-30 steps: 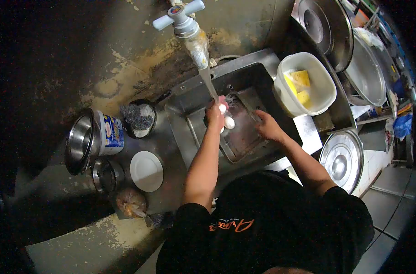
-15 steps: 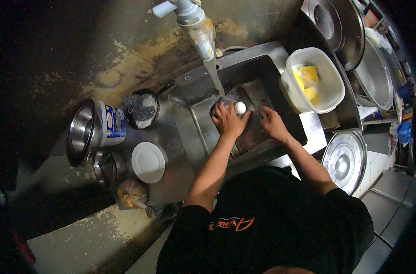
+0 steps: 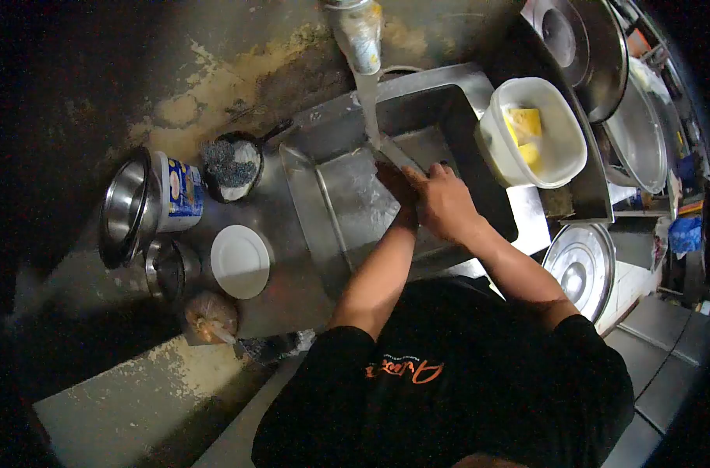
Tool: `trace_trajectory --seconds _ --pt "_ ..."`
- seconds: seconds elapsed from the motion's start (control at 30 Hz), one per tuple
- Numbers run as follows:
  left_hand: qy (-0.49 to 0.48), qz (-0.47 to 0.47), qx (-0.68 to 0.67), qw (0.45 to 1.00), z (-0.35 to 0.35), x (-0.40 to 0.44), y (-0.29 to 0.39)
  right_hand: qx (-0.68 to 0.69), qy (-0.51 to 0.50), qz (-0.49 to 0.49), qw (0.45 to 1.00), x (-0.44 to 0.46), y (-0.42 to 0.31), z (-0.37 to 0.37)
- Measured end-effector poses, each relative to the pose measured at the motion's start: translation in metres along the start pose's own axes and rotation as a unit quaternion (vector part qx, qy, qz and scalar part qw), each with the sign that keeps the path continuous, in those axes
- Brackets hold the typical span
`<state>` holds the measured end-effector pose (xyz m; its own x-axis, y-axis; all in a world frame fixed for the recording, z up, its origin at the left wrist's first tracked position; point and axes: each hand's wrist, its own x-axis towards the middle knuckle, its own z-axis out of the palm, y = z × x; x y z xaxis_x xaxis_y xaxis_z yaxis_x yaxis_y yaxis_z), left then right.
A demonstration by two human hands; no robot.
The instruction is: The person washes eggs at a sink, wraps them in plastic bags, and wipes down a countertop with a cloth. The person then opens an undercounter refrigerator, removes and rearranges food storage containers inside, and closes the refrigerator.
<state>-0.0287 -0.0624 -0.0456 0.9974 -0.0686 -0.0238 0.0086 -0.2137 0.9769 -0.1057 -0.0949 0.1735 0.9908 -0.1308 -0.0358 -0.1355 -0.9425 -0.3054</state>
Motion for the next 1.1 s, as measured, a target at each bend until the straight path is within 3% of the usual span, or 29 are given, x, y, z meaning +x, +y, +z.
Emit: trace_trajectory --seconds 0.07,0.13,0.23,0.3,0.33,0.37,0.4,0.47,0.53,0.6,0.7,0.77,0.8,0.87,0.9,0.93,0.97,1.0,1.1 --pt "-0.026 -0.054 -0.202 0.978 0.006 -0.013 0.006 -0.056 -0.001 -0.014 0.998 0.003 -0.013 -0.011" --pt "-0.065 -0.110 -0.409 0.903 0.005 -0.011 0.015 -0.084 -0.009 -0.017 0.996 0.000 -0.017 -0.017" --pt "-0.142 -0.133 -0.605 0.772 -0.005 0.009 0.024 -0.038 -0.008 0.014 0.999 0.004 -0.012 -0.016" --pt "-0.169 -0.194 -0.600 0.758 -0.028 0.019 0.027 0.058 0.015 0.068 0.996 0.009 0.009 -0.005" --pt "-0.194 -0.301 -0.553 0.752 -0.051 0.019 0.036 0.146 0.005 0.093 0.985 0.010 0.026 0.000" --pt "-0.124 -0.316 -0.466 0.817 -0.058 0.018 0.025 0.256 0.040 0.086 0.962 0.008 0.041 0.009" --pt "-0.142 -0.297 -0.472 0.818 -0.068 0.017 0.015 0.303 0.072 0.092 0.946 0.007 0.079 0.059" --pt "-0.148 -0.304 -0.481 0.809 -0.091 0.013 0.010 0.362 0.020 0.112 0.925 0.007 0.131 0.137" --pt "-0.169 -0.304 -0.488 0.801 -0.106 0.009 0.011 0.313 0.037 0.143 0.938 -0.008 0.165 0.221" --pt "-0.164 -0.311 -0.498 0.793 -0.121 0.004 0.006 0.364 -0.095 0.175 0.910 -0.020 0.199 0.286" --pt "-0.150 -0.308 -0.474 0.811 -0.137 0.001 0.002 0.121 -0.208 0.251 0.938 -0.017 0.161 0.285" --pt "-0.164 -0.305 -0.471 0.812 -0.138 -0.001 -0.008 0.066 -0.203 0.271 0.939 -0.011 0.145 0.277" --pt "-0.194 -0.308 -0.489 0.793 -0.137 -0.001 -0.018 0.103 -0.173 0.262 0.944 -0.005 0.138 0.273" --pt "-0.139 -0.292 -0.479 0.816 -0.127 -0.002 -0.006 0.296 -0.069 0.181 0.935 0.025 0.128 0.280" --pt "-0.117 -0.274 -0.472 0.830 -0.122 0.000 -0.004 0.386 -0.033 0.129 0.913 0.040 0.122 0.283" --pt "-0.076 -0.271 -0.475 0.834 -0.119 0.000 0.014 0.540 -0.091 0.149 0.823 0.045 0.095 0.250" --pt "-0.107 -0.251 -0.482 0.832 -0.111 0.007 0.000 0.688 -0.138 0.195 0.685 0.049 0.062 0.209" --pt "-0.073 -0.226 -0.487 0.840 -0.102 0.011 0.005 0.777 -0.175 0.255 0.548 0.054 0.028 0.167" --pt "-0.032 -0.178 -0.507 0.843 -0.095 0.029 0.036 0.548 -0.097 0.114 0.823 0.078 0.025 0.158"
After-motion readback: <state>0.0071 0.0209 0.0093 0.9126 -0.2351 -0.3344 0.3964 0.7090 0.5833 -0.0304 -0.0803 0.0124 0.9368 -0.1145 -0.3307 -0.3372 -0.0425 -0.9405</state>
